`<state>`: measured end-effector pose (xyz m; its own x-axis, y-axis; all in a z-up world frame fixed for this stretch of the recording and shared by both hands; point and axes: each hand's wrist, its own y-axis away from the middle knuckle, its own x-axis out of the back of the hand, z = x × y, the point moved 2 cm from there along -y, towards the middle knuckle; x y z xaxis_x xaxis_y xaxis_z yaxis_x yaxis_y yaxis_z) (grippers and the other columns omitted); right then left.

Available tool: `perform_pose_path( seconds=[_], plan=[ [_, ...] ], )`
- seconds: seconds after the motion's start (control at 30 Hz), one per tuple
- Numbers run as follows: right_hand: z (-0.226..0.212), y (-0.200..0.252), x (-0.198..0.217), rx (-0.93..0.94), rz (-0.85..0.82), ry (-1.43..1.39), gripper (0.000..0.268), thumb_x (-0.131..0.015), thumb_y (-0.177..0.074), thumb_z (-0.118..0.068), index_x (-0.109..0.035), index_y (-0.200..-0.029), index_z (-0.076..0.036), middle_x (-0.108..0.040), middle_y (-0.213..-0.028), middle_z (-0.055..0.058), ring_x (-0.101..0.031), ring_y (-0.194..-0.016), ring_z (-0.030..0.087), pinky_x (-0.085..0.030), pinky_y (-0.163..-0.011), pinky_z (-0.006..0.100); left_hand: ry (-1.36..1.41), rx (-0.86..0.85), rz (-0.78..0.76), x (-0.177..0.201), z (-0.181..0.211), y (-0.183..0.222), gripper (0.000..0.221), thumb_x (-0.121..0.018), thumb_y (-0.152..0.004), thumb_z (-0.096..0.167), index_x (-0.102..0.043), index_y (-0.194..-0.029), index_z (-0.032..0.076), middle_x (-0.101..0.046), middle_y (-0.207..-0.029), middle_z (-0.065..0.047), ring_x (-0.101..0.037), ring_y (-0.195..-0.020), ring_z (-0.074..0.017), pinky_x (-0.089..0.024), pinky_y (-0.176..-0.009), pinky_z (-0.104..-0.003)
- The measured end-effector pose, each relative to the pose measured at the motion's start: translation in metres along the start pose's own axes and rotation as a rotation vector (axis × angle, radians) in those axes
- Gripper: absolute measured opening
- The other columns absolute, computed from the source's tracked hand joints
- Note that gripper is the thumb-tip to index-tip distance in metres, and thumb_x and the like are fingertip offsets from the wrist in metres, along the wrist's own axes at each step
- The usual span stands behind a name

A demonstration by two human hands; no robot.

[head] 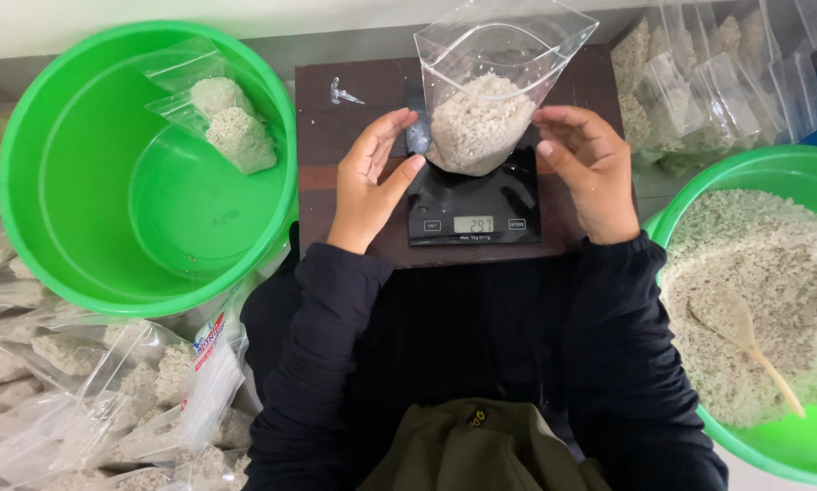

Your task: The person scoops grains from a large basin into small plastic bags, weighs each bag on a digital scale, and seals the bags.

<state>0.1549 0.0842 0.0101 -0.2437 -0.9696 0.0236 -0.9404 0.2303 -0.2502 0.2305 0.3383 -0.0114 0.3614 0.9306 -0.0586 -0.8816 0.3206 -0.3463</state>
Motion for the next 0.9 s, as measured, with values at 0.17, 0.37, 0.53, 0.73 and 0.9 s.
perform_pose_path(
  seconds=[0.17, 0.37, 0.53, 0.73, 0.9],
  plan=[
    [0.014, -0.003, -0.006, 0.085, 0.033, 0.002, 0.041, -0.070, -0.093, -0.003, -0.055, -0.131, 0.002, -0.060, -0.122, 0.012, -0.059, -0.117, 0.018, -0.051, -0.103, 0.033, -0.210, -0.109, -0.033, -0.008, 0.010, -0.005, 0.064, -0.084, -0.085, 0.015, -0.053, -0.141, 0.011, -0.057, -0.140, -0.010, -0.047, -0.136, -0.0226, -0.034, -0.117, -0.038],
    [0.000, 0.003, 0.010, 0.161, 0.085, 0.125, 0.030, -0.066, -0.096, -0.008, -0.061, -0.125, 0.000, -0.064, -0.117, 0.016, -0.062, -0.115, 0.026, -0.050, -0.099, 0.039, -0.316, -0.171, -0.073, -0.036, 0.024, -0.013, 0.082, -0.087, -0.083, 0.028, -0.040, -0.145, 0.004, -0.049, -0.143, -0.023, -0.046, -0.136, -0.0346, -0.034, -0.117, -0.046],
    [-0.029, 0.023, 0.043, 0.223, 0.211, 0.161, 0.016, -0.067, -0.095, -0.006, -0.070, -0.111, -0.003, -0.067, -0.111, 0.010, -0.067, -0.106, 0.022, -0.053, -0.094, 0.034, -0.214, -0.148, -0.099, -0.063, 0.015, -0.013, 0.096, -0.090, -0.084, 0.018, -0.024, -0.152, 0.003, -0.040, -0.149, -0.024, -0.039, -0.141, -0.0296, -0.027, -0.121, -0.045],
    [0.016, 0.108, 0.181, 0.080, 0.544, 0.459, 0.014, -0.062, -0.101, 0.003, -0.066, -0.114, 0.001, -0.066, -0.109, 0.017, -0.067, -0.096, 0.026, -0.057, -0.079, 0.036, -0.181, -0.034, -0.047, -0.061, 0.012, -0.012, 0.098, -0.090, -0.085, 0.007, -0.022, -0.155, 0.016, -0.037, -0.151, -0.015, -0.039, -0.142, -0.0297, -0.034, -0.117, -0.051],
    [0.066, 0.224, 0.300, -0.254, 0.887, 0.609, 0.012, -0.062, -0.100, -0.006, -0.069, -0.109, -0.007, -0.069, -0.090, 0.004, -0.060, -0.068, 0.008, -0.052, -0.063, 0.020, -0.068, -0.074, -0.041, -0.064, 0.005, -0.020, 0.077, -0.082, -0.081, -0.002, -0.034, -0.140, 0.005, -0.038, -0.147, -0.017, -0.041, -0.139, -0.0254, -0.037, -0.118, -0.040]
  ],
)
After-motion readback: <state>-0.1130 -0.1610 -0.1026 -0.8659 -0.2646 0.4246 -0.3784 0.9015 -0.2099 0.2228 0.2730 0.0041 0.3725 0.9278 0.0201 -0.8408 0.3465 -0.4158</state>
